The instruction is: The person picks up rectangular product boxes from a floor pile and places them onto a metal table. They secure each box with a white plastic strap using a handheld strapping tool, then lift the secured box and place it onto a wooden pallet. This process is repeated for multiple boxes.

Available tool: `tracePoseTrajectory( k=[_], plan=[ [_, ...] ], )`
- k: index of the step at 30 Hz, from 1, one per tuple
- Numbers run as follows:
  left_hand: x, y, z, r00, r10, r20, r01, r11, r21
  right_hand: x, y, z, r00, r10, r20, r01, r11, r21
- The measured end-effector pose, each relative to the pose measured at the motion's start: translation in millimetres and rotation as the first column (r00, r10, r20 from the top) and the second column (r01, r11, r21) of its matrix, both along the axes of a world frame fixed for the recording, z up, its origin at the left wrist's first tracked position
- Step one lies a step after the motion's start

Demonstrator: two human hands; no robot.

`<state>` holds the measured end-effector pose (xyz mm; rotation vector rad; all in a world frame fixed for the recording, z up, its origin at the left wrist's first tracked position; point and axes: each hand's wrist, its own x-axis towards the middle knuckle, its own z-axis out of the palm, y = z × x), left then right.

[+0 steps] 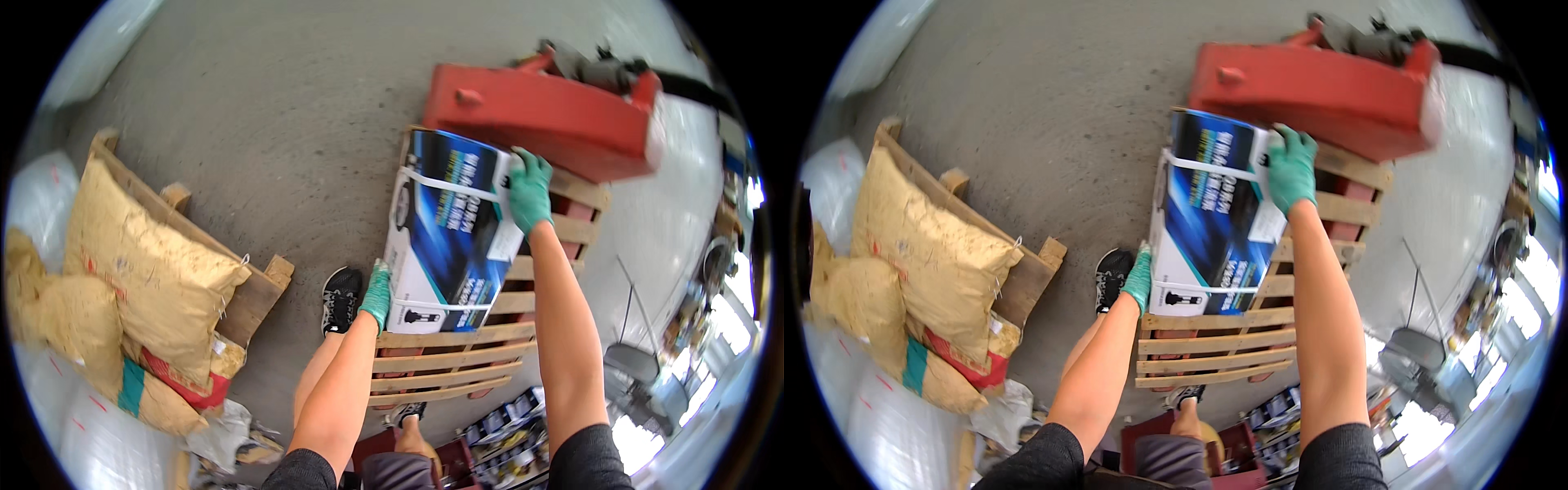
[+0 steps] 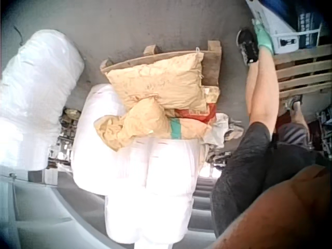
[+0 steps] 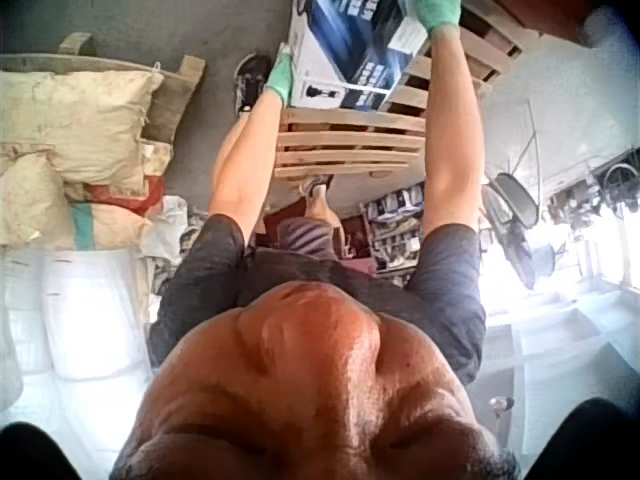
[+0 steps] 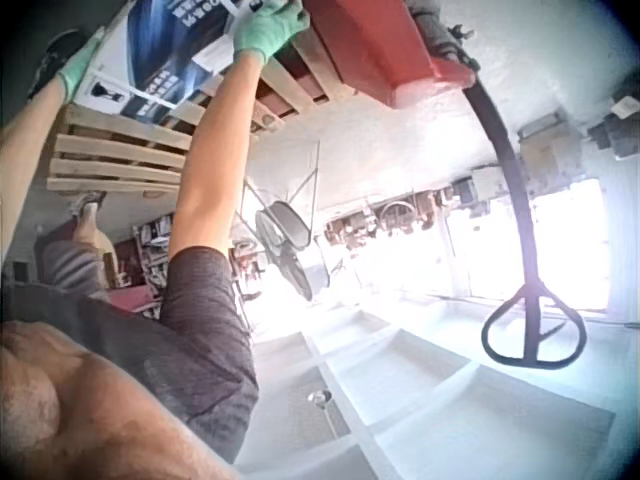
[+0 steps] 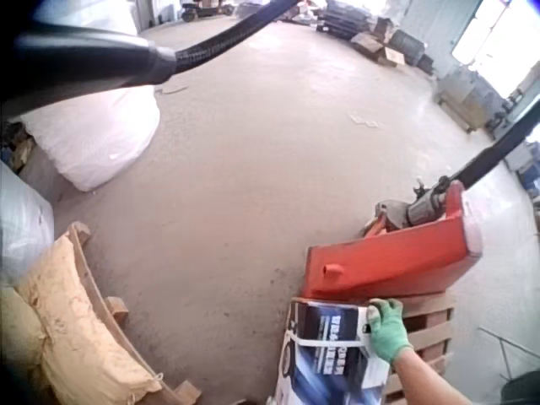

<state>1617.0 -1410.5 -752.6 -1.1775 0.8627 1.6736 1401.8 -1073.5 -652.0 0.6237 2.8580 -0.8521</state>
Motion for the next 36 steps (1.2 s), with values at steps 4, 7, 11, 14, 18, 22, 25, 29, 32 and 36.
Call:
tracePoseTrajectory(
  k=[4, 7, 11, 14, 18, 22, 25, 29, 32, 36],
  plan=[
    [-29.2, 9.5, 66.1, 0.996, -0.025, 0.082, 0.022, 0.999, 0.034, 3.0, -13.8, 21.2, 0.994, -0.083, 0.07, 0.081, 0.996, 0.03],
    [-30.6, 20.5, 65.7, 0.997, 0.039, -0.065, -0.034, 0.996, 0.085, 18.5, -6.8, 27.7, 0.98, -0.197, 0.008, 0.188, 0.921, -0.341],
    [-23.2, -7.8, 43.3, 0.994, -0.007, -0.112, 0.017, 0.996, 0.085, 88.3, -20.3, 6.7, 0.956, -0.293, 0.032, 0.261, 0.789, -0.556],
    [-25.3, -2.9, 47.2, 0.982, -0.064, -0.175, 0.081, 0.993, 0.092, 158.0, -33.7, 31.7, 0.934, -0.271, 0.232, 0.357, 0.715, -0.601],
    [-18.3, -18.2, 40.4, 0.947, -0.16, -0.279, 0.191, 0.978, 0.088, 252.5, -63.5, 25.7, 0.923, -0.352, 0.157, 0.375, 0.725, -0.577],
    [0.8, -29.1, 87.6, 0.858, -0.514, 0.003, 0.483, 0.804, -0.346, 421.1, -104.9, 55.8, 0.809, -0.512, 0.288, 0.58, 0.618, -0.53],
    [-9.3, -118.8, 128.8, 0.593, -0.799, 0.096, 0.693, 0.447, -0.565, 571.2, -140.6, 113.4, 0.585, -0.48, 0.654, 0.793, 0.17, -0.585],
    [6.7, -175.1, 252.6, 0.228, -0.929, 0.292, 0.696, -0.054, -0.716, 805.2, -213.8, 151.5, 0.035, -0.71, 0.704, 0.757, -0.441, -0.482],
    [33.4, -199.1, 339.5, 0.135, -0.898, 0.419, 0.745, -0.187, -0.641, 953.4, -232.7, 162.9, -0.247, -0.802, 0.544, 0.544, -0.58, -0.607],
    [127.6, -124.1, 415.3, -0.1, -0.878, 0.467, 0.684, -0.402, -0.608, 1096.7, -234.6, 171.3, -0.458, -0.672, 0.582, 0.398, -0.74, -0.541]
  ],
)
